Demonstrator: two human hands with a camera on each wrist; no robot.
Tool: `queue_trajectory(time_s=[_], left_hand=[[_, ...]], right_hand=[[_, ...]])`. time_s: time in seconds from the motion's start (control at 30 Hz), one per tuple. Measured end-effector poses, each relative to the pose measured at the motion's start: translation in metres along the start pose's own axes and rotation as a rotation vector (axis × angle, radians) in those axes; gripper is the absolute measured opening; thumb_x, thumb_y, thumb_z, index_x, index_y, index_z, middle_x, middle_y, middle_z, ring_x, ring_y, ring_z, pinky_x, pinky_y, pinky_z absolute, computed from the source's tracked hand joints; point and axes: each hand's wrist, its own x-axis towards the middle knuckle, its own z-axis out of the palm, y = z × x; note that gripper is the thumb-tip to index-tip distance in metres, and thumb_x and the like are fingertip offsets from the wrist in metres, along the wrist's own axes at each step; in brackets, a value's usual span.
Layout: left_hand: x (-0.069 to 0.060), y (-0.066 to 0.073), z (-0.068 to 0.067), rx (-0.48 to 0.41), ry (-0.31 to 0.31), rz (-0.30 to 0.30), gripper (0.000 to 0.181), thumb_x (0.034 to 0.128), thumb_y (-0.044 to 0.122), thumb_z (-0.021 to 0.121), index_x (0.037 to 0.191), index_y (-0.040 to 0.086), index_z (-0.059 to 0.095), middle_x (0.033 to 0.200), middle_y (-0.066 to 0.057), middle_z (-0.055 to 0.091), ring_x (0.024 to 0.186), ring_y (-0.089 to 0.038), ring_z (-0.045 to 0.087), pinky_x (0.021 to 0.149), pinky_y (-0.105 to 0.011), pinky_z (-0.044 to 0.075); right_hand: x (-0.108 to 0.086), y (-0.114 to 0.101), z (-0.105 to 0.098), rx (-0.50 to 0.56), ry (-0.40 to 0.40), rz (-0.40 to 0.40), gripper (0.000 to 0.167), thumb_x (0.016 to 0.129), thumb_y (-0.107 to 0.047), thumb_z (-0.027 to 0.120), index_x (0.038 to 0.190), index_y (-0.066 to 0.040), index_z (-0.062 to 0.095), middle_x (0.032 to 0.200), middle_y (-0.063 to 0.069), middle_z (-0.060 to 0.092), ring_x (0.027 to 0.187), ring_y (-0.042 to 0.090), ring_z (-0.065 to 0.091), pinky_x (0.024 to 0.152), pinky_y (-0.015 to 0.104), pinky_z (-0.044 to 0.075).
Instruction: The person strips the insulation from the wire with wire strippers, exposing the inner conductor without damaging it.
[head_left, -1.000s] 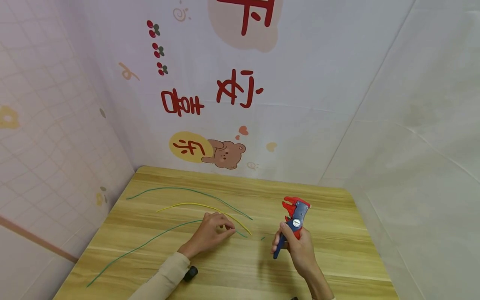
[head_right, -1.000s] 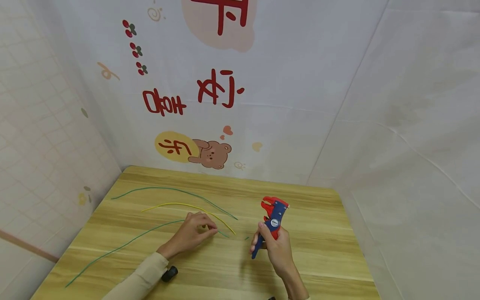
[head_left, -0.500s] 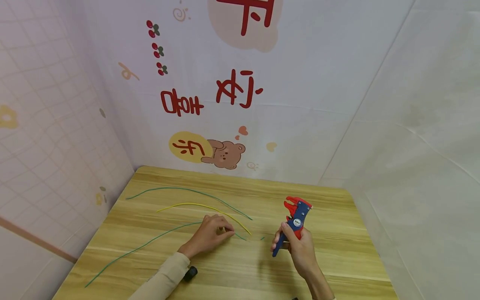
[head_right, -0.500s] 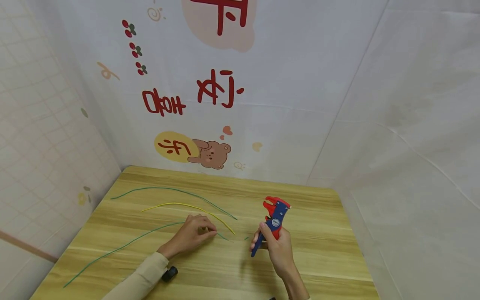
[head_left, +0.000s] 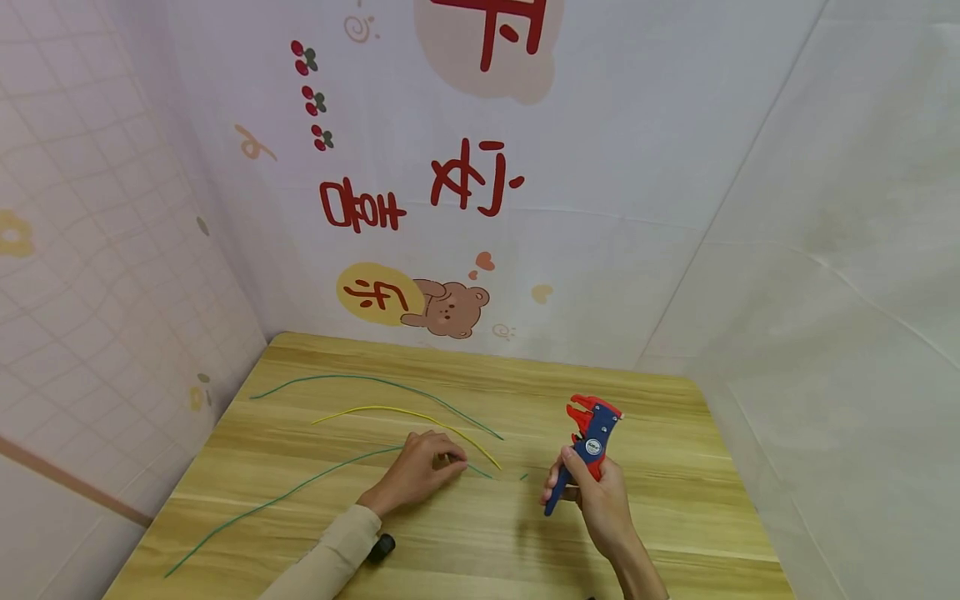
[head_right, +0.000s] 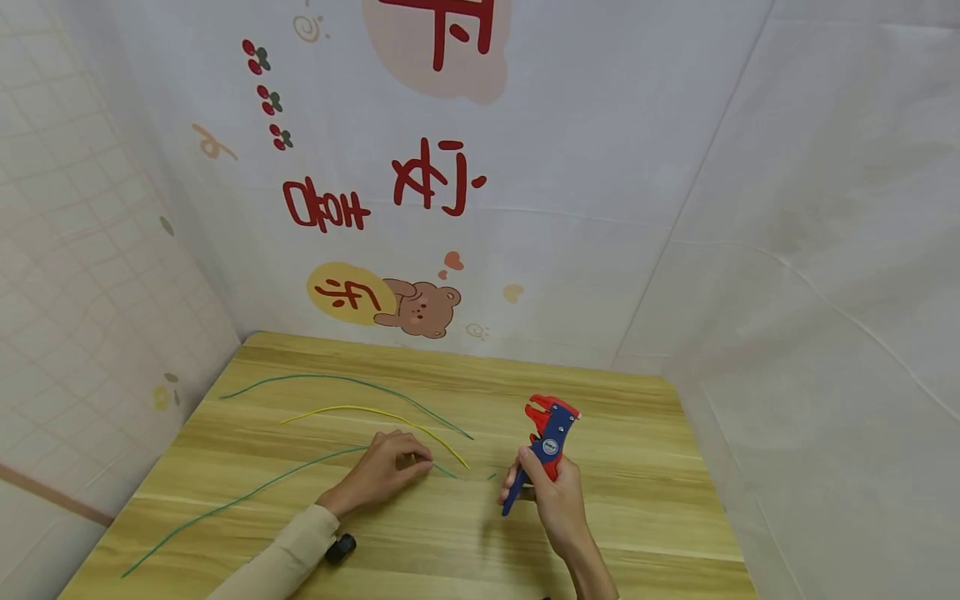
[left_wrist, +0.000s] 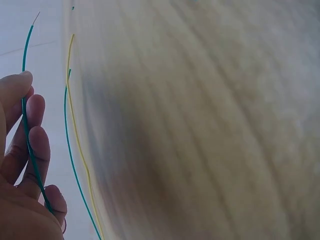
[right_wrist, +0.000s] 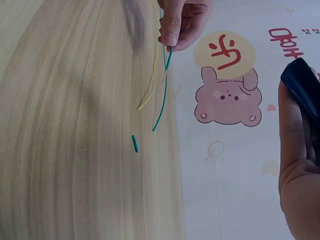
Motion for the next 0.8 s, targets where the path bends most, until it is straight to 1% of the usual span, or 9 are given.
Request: queue_trajectory(time_s=[0.1, 0.3, 0.33, 0.43, 0.67, 0.8], left_hand=[[-0.0009, -0.0011, 0.0014, -0.002, -0.017, -0.015, 0.007, 0.1006, 0.017, 0.087, 0.104, 0.023, 0.087, 0.099, 0.015, 0.081, 0.094, -0.008, 0.067, 0.09, -0.033, 0.031], [-0.0028, -0.0051, 0.0047, 0.0, -0.058, -0.02, 0.002, 0.1005, 0.021, 0.088, 0.102, 0.021, 0.087, 0.1, 0.014, 0.082, 0.097, -0.005, 0.065, 0.09, -0.033, 0.031], [-0.003, -0.0056, 0.005, -0.001, -0.06, -0.017, 0.001, 0.1012, 0.021, 0.087, 0.101, 0.022, 0.087, 0.1, 0.014, 0.082, 0.097, -0.006, 0.066, 0.09, -0.033, 0.032], [-0.0033, -0.007, 0.0057, 0.0, -0.064, -0.011, 0.007, 0.1007, 0.019, 0.087, 0.099, 0.025, 0.087, 0.099, 0.016, 0.082, 0.097, -0.006, 0.067, 0.09, -0.033, 0.034], [-0.0044, -0.0077, 0.0059, -0.003, -0.078, -0.016, 0.005, 0.1003, 0.02, 0.088, 0.098, 0.025, 0.088, 0.099, 0.016, 0.081, 0.098, -0.008, 0.068, 0.091, -0.034, 0.035], [-0.0051, -0.0081, 0.006, -0.008, -0.09, -0.028, 0.004, 0.1002, 0.019, 0.088, 0.099, 0.023, 0.088, 0.099, 0.015, 0.081, 0.099, -0.009, 0.068, 0.093, -0.036, 0.034]], right_hand=[[-0.0002, 0.0018, -0.0008, 0.001, 0.008, 0.01, 0.033, 0.122, -0.026, 0.052, 0.106, -0.002, 0.066, 0.085, 0.002, 0.075, 0.075, 0.018, 0.081, 0.076, 0.05, 0.071], [-0.0006, 0.0033, -0.0011, -0.006, 0.013, 0.022, 0.032, 0.122, -0.026, 0.052, 0.107, -0.001, 0.065, 0.085, 0.003, 0.075, 0.075, 0.019, 0.082, 0.077, 0.051, 0.071], [-0.0006, 0.0032, -0.0013, -0.008, 0.007, 0.019, 0.032, 0.122, -0.026, 0.052, 0.107, -0.001, 0.065, 0.085, 0.002, 0.075, 0.075, 0.018, 0.082, 0.077, 0.051, 0.071], [-0.0007, 0.0026, -0.0015, -0.013, 0.0, 0.016, 0.032, 0.122, -0.026, 0.052, 0.107, -0.002, 0.065, 0.085, 0.002, 0.076, 0.075, 0.017, 0.081, 0.077, 0.051, 0.071], [-0.001, 0.0023, -0.0011, -0.016, -0.005, 0.01, 0.031, 0.122, -0.026, 0.053, 0.108, -0.001, 0.065, 0.085, 0.002, 0.076, 0.076, 0.018, 0.081, 0.077, 0.052, 0.071], [-0.0013, 0.0028, -0.0007, -0.018, 0.008, 0.025, 0.029, 0.122, -0.025, 0.053, 0.109, -0.002, 0.065, 0.086, 0.003, 0.075, 0.075, 0.019, 0.08, 0.076, 0.051, 0.071]])
